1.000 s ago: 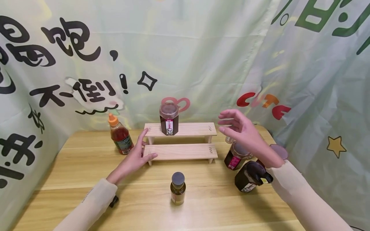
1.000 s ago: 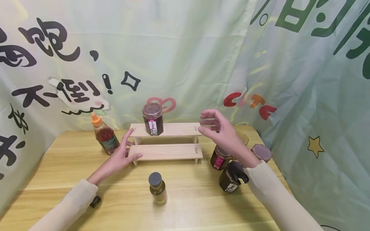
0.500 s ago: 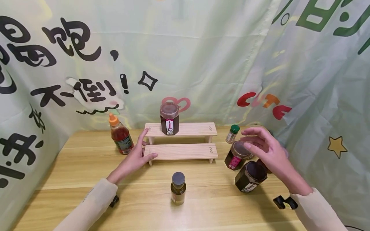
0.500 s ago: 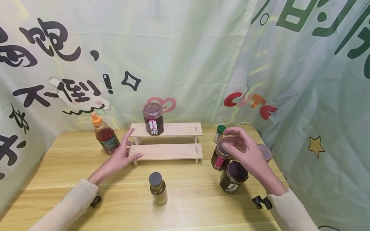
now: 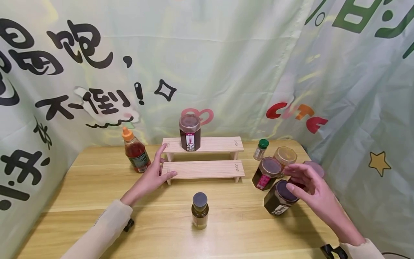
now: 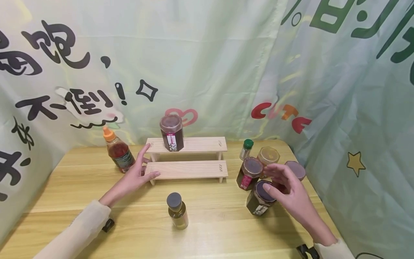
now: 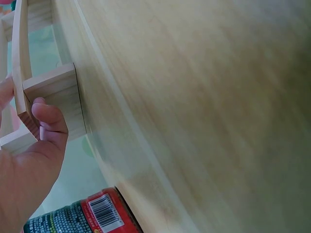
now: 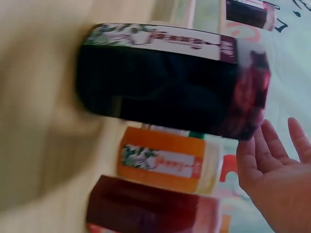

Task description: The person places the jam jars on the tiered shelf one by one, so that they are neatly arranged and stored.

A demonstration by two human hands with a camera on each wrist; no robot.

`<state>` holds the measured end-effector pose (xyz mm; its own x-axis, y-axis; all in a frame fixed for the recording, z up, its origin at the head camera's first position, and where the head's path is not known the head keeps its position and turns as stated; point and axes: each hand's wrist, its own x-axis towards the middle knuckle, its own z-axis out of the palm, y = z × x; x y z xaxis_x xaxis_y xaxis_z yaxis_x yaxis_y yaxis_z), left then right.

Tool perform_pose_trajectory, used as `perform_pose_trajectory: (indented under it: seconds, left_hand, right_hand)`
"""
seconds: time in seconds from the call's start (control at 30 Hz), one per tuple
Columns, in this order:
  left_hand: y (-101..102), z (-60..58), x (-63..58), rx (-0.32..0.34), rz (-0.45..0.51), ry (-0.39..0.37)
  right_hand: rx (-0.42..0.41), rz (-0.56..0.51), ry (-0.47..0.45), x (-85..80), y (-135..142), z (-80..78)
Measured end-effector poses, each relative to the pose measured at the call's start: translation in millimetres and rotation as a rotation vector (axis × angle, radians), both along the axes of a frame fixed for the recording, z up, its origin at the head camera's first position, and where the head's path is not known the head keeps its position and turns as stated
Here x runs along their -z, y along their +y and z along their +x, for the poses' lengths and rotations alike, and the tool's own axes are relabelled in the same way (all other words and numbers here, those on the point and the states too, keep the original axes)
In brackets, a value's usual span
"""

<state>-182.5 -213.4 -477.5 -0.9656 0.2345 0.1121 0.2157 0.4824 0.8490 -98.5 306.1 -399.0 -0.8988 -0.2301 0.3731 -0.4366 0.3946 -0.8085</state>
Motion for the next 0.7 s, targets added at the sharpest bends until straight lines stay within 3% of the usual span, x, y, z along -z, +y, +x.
perform_pose_trajectory:
  seconds: [0.17, 0.37, 0.57, 0.7]
  left_hand:
    - [-1, -0.7, -0.8, 0.0, -0.01, 0.01]
    - [-1, -1.5, -0.7, -0.005, -0.017, 0.007]
    - [-1, -0.6, -0.8, -0.004, -0.011, 0.001]
    - [0, 0.6, -1.0, 0.003, 0.005, -0.003]
  right_hand:
    - [-0.009, 0.076, -0.02, 13.9, 7, 5.6]
    - [-0.076, 0.161, -0.077, 34.4, 16, 8.2]
    - [-0.109, 0.132, -0.078, 51.7, 21, 5.9]
    - [-0.086, 0.126, -0.072, 57.5, 21, 6.0]
